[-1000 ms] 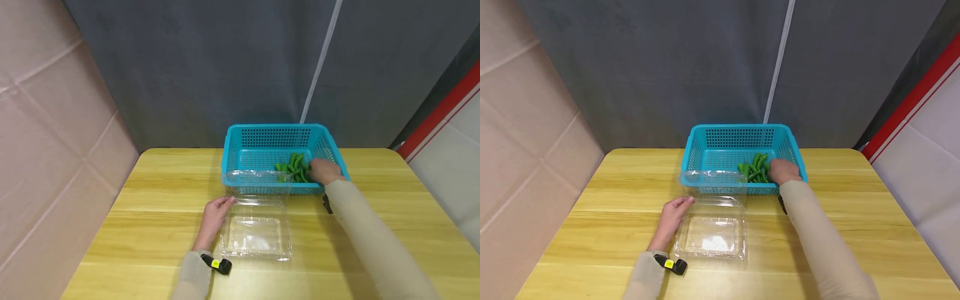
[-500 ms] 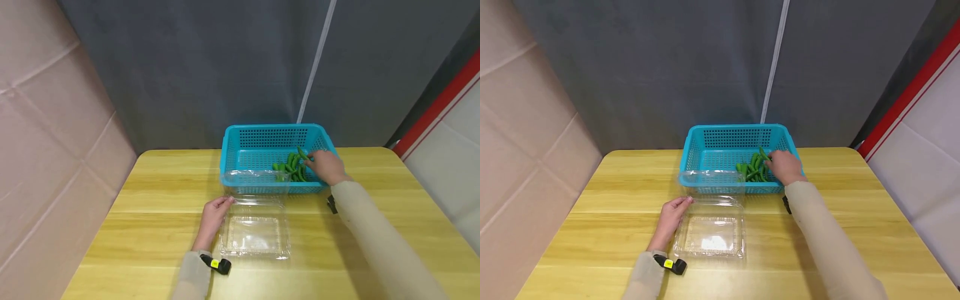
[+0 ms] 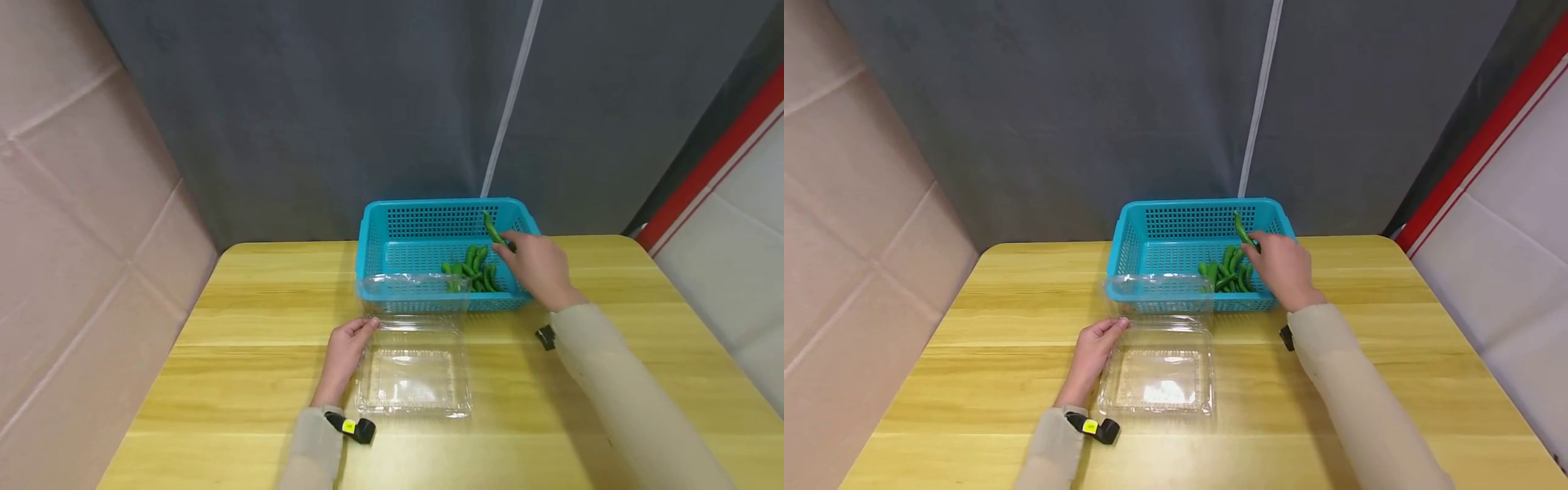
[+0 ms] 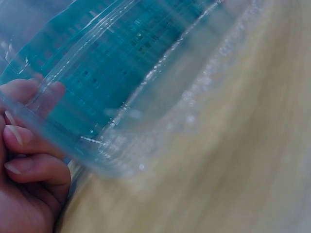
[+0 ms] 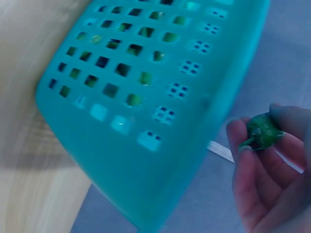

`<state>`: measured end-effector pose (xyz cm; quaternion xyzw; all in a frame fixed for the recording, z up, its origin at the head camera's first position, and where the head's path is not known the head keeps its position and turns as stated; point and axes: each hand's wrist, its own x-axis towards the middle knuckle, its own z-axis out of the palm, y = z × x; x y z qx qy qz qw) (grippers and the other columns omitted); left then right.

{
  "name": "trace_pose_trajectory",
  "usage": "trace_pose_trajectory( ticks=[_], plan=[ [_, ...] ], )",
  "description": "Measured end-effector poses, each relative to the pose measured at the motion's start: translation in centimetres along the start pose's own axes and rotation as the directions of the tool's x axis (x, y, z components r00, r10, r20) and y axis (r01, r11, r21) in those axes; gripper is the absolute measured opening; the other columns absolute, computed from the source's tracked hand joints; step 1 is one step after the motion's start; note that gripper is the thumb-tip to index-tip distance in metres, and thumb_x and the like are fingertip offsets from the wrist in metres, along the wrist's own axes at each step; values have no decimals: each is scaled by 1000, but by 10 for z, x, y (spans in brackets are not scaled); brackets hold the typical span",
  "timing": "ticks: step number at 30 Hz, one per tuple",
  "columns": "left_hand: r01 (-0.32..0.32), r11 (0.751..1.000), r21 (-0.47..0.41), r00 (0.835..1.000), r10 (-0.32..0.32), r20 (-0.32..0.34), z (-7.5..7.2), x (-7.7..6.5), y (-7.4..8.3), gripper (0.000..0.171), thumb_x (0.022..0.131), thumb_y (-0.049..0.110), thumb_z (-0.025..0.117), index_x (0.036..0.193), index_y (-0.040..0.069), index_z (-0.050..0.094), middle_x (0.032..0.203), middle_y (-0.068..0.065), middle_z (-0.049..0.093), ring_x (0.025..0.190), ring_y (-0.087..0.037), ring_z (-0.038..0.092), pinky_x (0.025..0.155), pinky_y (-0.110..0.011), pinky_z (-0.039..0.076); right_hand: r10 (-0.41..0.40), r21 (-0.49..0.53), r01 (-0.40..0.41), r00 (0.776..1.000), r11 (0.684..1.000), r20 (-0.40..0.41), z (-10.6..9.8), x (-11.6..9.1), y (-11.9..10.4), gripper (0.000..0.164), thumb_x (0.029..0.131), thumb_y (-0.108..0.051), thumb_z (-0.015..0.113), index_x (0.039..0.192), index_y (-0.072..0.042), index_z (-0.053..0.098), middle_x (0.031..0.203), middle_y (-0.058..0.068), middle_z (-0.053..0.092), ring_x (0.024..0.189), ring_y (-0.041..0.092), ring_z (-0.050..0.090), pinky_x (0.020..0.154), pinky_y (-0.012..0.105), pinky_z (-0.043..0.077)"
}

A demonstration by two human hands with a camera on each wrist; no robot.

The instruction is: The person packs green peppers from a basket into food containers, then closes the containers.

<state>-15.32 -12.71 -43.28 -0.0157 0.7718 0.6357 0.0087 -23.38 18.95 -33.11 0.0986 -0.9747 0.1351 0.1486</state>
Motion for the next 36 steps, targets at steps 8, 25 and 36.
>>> trace_pose_trajectory(
  ticks=[8,25,36],
  plan=[
    [14,1000,16,1000,-14,-6,0,0,1,25,88,31,57,93,9,68,49,4,37,35,-5,29,30,-16,26,-79,-15,77,986,997,-147,-19,-11,-11,39,86,-35,58,113,-7,62,96,14,65,50,20,54,36,30,34],
    [10,1000,23,1000,-9,-4,0,3,3,23,88,30,57,92,10,68,50,2,40,36,-5,30,30,-16,26,-323,-25,337,875,941,-361,-43,-58,-63,37,83,-38,61,106,-9,66,85,6,67,46,13,51,34,21,24],
    [16,1000,-5,1000,-16,1,-1,6,-5,25,87,32,58,94,9,68,49,3,39,35,-5,31,31,-18,27,-375,113,454,831,884,-410,-37,-83,-88,42,90,-43,47,110,-11,65,76,1,66,47,8,48,37,15,26]
  ],
)
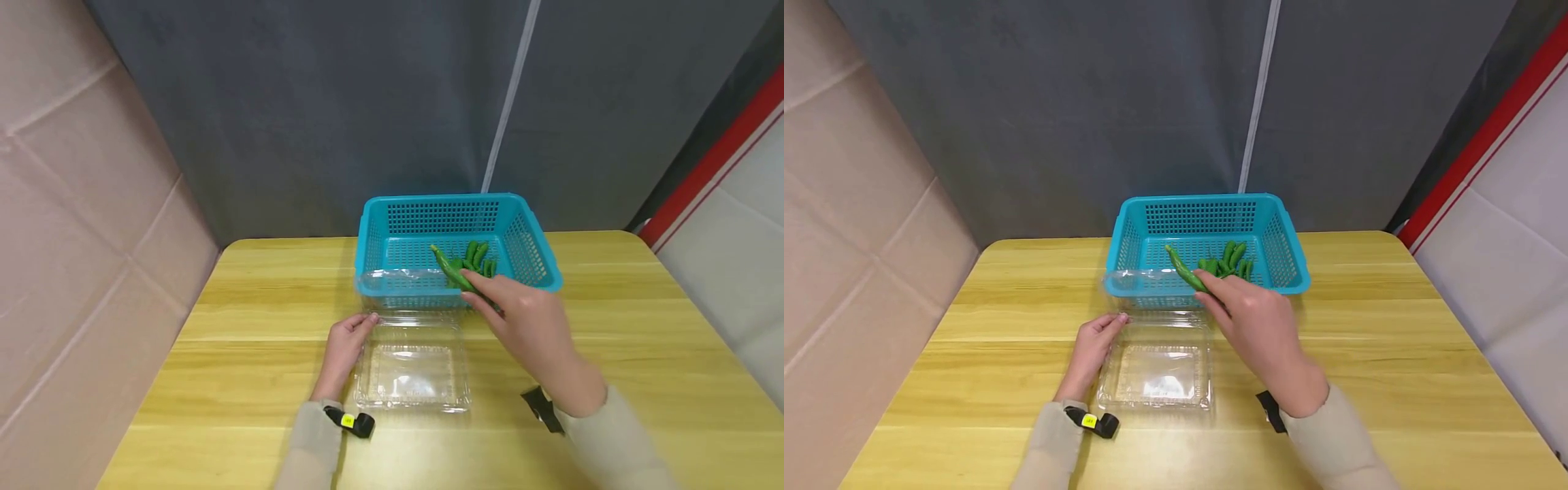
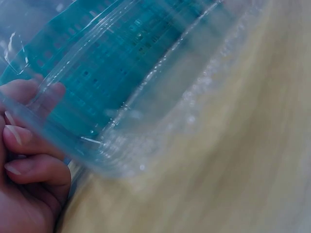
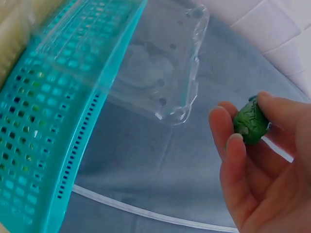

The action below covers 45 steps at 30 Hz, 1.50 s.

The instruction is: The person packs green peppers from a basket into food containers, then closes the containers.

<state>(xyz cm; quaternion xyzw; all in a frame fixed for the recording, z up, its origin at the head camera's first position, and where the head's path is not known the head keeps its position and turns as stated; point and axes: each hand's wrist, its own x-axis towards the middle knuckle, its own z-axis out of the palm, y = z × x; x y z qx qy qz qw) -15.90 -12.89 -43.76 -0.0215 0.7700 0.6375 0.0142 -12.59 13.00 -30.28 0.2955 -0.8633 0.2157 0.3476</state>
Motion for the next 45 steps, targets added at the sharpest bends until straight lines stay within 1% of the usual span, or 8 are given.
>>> trace_pose_trajectory(
  ticks=[7,12,14,21,25,28,34,45],
  plan=[
    [-27,999,20,999,27,-28,-1,13,-30,36,80,49,59,93,16,69,56,0,51,36,-7,32,29,-22,28,-20,36,17,998,999,59,11,-9,-4,37,89,-37,52,112,-11,63,83,1,67,66,13,62,48,24,47],
    [-34,999,38,999,36,-39,1,16,-34,39,79,53,58,92,19,69,79,-4,65,37,-7,34,30,-22,30,-40,86,31,994,996,104,17,-15,-11,32,84,-22,63,114,-12,62,82,-3,65,72,10,62,56,24,50],
    [-28,999,27,999,28,-27,1,16,-33,38,79,52,58,93,19,69,81,-6,65,37,-6,34,31,-21,30,-44,101,32,993,994,112,19,-17,-14,33,82,-19,65,114,-12,62,83,-4,65,73,9,61,57,23,50],
    [10,1000,12,1000,-10,0,2,3,-5,29,87,35,57,97,9,67,71,-22,57,35,-5,30,30,-19,27,-21,156,-10,980,988,198,26,-25,-16,33,82,-20,65,113,-13,62,93,-2,66,78,9,62,64,25,51],
    [-1,1000,1,1000,1,4,3,0,1,26,87,31,58,95,9,68,60,-16,51,34,-4,29,31,-17,26,-35,161,3,980,987,198,30,-27,-16,31,84,-24,63,113,-14,63,93,-2,66,77,9,63,63,23,51],
    [-3,1000,4,1000,4,-6,2,0,1,26,87,31,58,96,9,67,60,-13,51,34,-4,30,31,-17,26,-54,165,25,984,986,171,36,-28,-17,29,85,-26,61,111,-14,64,92,-3,66,72,6,61,59,19,49],
    [7,1000,23,1000,-6,-13,1,-1,2,27,87,32,58,97,8,67,74,-26,56,36,-3,30,32,-16,27,-44,167,12,980,986,194,44,-31,-17,29,84,-22,61,112,-13,63,92,-1,66,61,4,55,50,11,42],
    [7,999,38,1000,-7,-4,-1,0,3,28,88,32,57,98,8,67,77,-28,57,37,-3,32,32,-15,28,-34,165,-6,971,986,235,55,-37,-16,32,78,-16,65,109,-9,62,93,3,66,65,8,59,54,15,46]
  ],
)
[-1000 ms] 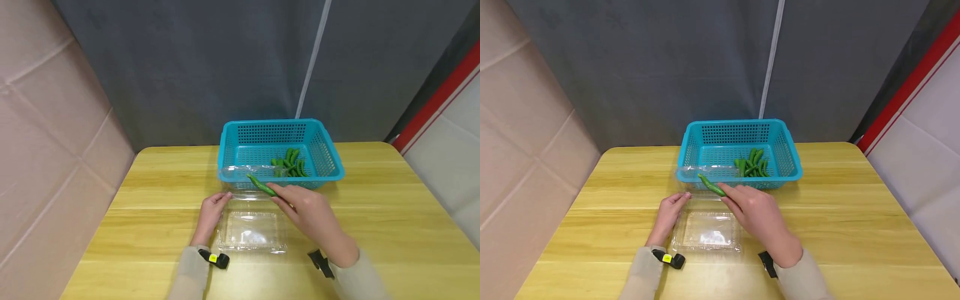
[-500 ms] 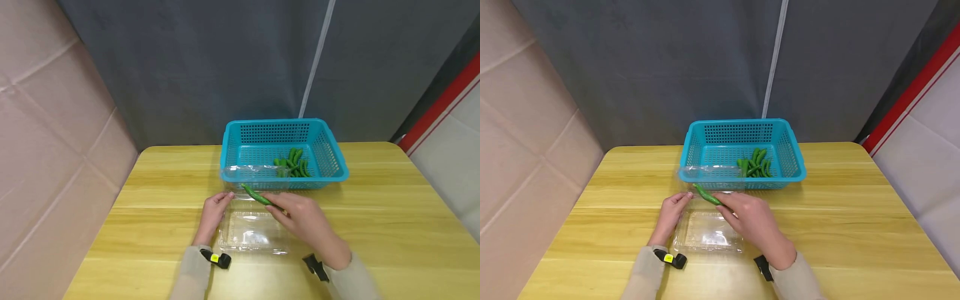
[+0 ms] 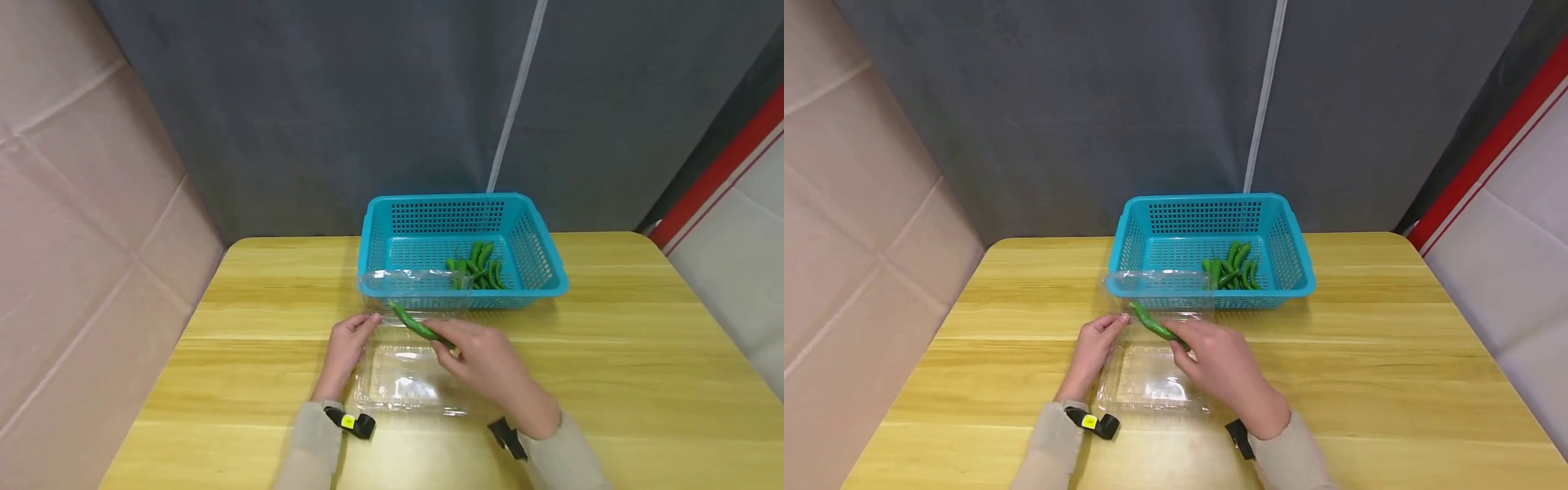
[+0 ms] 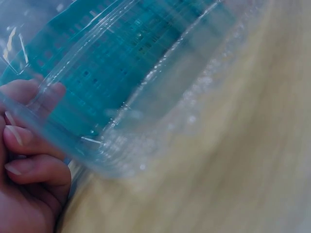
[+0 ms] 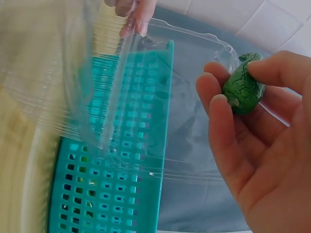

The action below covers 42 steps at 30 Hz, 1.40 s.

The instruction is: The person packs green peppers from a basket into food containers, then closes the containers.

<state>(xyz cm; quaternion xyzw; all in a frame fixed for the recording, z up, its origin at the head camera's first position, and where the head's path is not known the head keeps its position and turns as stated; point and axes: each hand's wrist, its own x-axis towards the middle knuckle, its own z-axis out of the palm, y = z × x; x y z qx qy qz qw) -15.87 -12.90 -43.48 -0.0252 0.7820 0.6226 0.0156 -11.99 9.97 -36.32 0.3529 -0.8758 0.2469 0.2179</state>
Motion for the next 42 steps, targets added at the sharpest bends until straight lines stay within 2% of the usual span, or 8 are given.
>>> trace_pose_trajectory(
  ticks=[9,16,23,28,31,36,39,42],
  plan=[
    [-8,1000,25,1000,8,-3,-1,0,-3,27,88,32,56,97,9,67,73,-23,57,38,-3,32,33,-16,28,52,6,-52,996,999,67,11,-3,4,27,78,-17,67,104,-11,64,92,1,66,64,7,61,54,16,47],
    [-17,1000,7,999,17,-29,0,0,-6,25,87,32,58,91,10,68,51,-1,42,37,-3,31,33,-16,26,60,3,-60,991,998,119,18,-7,10,28,78,-19,67,106,-13,64,94,0,66,64,7,58,56,19,47],
    [-7,1000,0,999,7,-32,0,-1,-5,26,87,31,58,92,8,68,52,-2,44,37,-5,31,32,-17,27,37,2,-38,987,999,155,27,-10,16,26,80,-20,66,106,-18,65,98,-5,64,81,9,61,67,23,51],
    [-23,1000,-9,999,23,-31,1,1,-4,27,87,30,58,92,6,68,49,3,41,36,-4,30,32,-18,26,65,-29,-60,975,998,212,32,-10,17,25,80,-21,66,105,-21,65,98,-8,63,85,8,60,71,26,50],
    [-38,999,-18,999,37,-32,1,5,-11,29,87,32,58,93,6,68,47,4,40,35,-5,30,31,-22,25,77,-38,-69,966,997,245,35,-10,16,24,80,-21,66,105,-22,66,95,-10,63,84,7,59,71,26,50],
    [-54,998,-24,997,53,-58,4,16,-34,36,80,47,60,88,13,70,46,3,39,34,-7,29,31,-25,25,85,-30,-79,960,996,266,38,-12,15,24,80,-21,66,105,-22,66,91,-11,62,79,4,58,68,24,49],
    [-39,999,-18,998,38,-53,4,11,-24,32,82,43,60,88,13,70,47,2,40,35,-6,30,32,-22,26,79,-21,-77,957,997,280,40,-13,15,24,81,-22,66,104,-20,66,90,-10,63,76,5,59,68,25,50],
    [-25,1000,1,999,25,-34,3,4,-8,28,86,33,58,92,7,68,49,0,42,35,-5,30,32,-21,27,71,-10,-72,950,997,304,41,-14,15,22,81,-23,65,102,-19,67,92,-8,65,77,7,61,68,27,50]
  ],
)
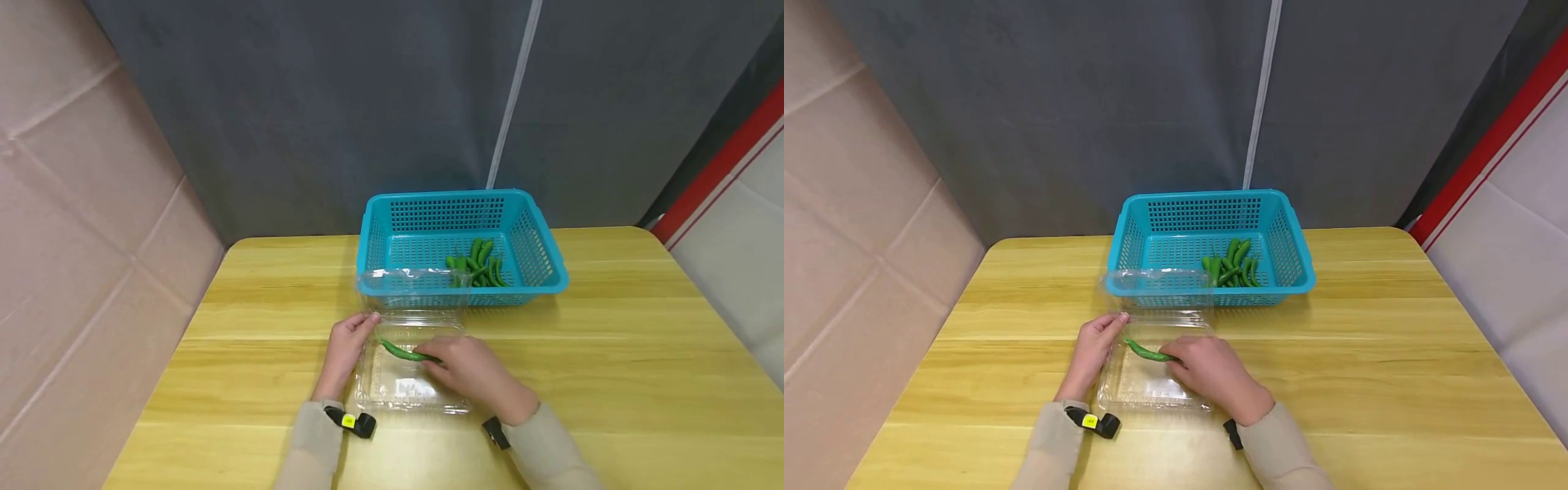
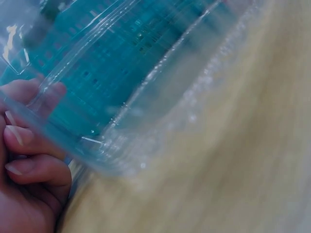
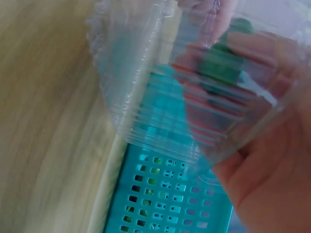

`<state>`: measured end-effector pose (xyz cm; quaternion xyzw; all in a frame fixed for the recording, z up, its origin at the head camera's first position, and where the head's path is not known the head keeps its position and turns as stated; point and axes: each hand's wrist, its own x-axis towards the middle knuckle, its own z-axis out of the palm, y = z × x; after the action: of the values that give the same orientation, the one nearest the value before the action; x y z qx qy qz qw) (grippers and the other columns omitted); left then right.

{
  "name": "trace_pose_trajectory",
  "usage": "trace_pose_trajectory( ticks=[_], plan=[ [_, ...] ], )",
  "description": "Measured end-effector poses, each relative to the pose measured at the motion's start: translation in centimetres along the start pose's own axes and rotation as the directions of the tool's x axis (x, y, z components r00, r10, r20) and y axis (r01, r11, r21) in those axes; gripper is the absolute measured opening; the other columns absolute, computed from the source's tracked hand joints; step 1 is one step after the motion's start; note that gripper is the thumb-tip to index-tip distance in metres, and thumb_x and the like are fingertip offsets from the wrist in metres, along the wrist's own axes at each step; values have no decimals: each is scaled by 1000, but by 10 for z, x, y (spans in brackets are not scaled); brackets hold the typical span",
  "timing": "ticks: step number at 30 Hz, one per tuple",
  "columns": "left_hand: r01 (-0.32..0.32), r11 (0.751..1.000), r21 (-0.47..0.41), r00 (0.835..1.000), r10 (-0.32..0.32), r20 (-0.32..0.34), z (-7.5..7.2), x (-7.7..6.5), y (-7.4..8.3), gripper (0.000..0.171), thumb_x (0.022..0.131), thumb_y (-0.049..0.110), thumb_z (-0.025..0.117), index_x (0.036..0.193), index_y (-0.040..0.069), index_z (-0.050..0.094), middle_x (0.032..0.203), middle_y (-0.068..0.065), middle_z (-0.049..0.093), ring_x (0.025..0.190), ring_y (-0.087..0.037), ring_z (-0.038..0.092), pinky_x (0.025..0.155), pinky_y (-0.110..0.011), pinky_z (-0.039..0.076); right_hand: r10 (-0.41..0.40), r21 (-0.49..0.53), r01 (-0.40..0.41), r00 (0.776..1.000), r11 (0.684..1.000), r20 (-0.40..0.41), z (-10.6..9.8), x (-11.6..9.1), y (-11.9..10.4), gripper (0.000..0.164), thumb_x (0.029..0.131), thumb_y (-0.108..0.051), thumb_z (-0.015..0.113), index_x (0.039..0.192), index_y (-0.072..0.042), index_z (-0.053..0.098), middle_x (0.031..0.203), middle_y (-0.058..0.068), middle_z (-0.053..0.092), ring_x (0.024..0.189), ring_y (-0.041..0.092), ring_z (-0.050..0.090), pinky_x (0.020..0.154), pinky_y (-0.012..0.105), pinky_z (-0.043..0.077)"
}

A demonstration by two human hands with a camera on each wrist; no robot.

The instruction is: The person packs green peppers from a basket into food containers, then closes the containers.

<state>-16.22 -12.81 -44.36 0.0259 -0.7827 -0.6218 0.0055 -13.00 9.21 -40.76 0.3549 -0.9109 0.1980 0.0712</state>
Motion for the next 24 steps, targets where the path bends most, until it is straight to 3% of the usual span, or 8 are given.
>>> trace_pose_trajectory(
  ticks=[3,7,13,18,24],
  plan=[
    [4,1000,5,1000,-4,11,0,-2,4,27,88,30,57,94,6,68,54,-7,49,35,-5,30,32,-19,27,-8,4,8,1000,1000,21,1,-1,-1,18,81,-24,65,98,-20,68,90,-8,65,76,7,61,66,27,51],
    [2,1000,-18,1000,-2,26,1,2,-6,28,86,35,58,93,9,68,63,-17,55,35,-5,31,31,-19,27,-13,3,13,999,1000,38,3,-3,-2,15,81,-27,65,95,-22,69,83,-11,65,68,4,59,60,25,49],
    [-13,1000,-13,1000,13,-5,5,12,-29,35,79,51,58,87,18,69,52,-5,47,34,-7,31,31,-22,26,-10,14,9,995,1000,95,3,-4,-4,13,82,-25,63,93,-25,69,81,-14,64,65,0,56,57,23,48],
    [-49,999,-11,999,49,-24,5,13,-31,38,79,53,58,86,17,70,50,-3,47,35,-9,30,31,-24,26,-13,9,12,992,1000,128,4,-3,-6,9,82,-24,62,89,-25,69,78,-16,63,64,0,56,55,24,47],
    [-49,999,-10,998,49,-25,3,13,-30,38,78,53,58,86,18,70,53,-6,49,36,-9,31,31,-23,27,-5,21,1,984,1000,178,7,-3,-8,5,81,-22,62,81,-25,66,68,-20,55,55,-2,46,50,23,41]
  ],
)
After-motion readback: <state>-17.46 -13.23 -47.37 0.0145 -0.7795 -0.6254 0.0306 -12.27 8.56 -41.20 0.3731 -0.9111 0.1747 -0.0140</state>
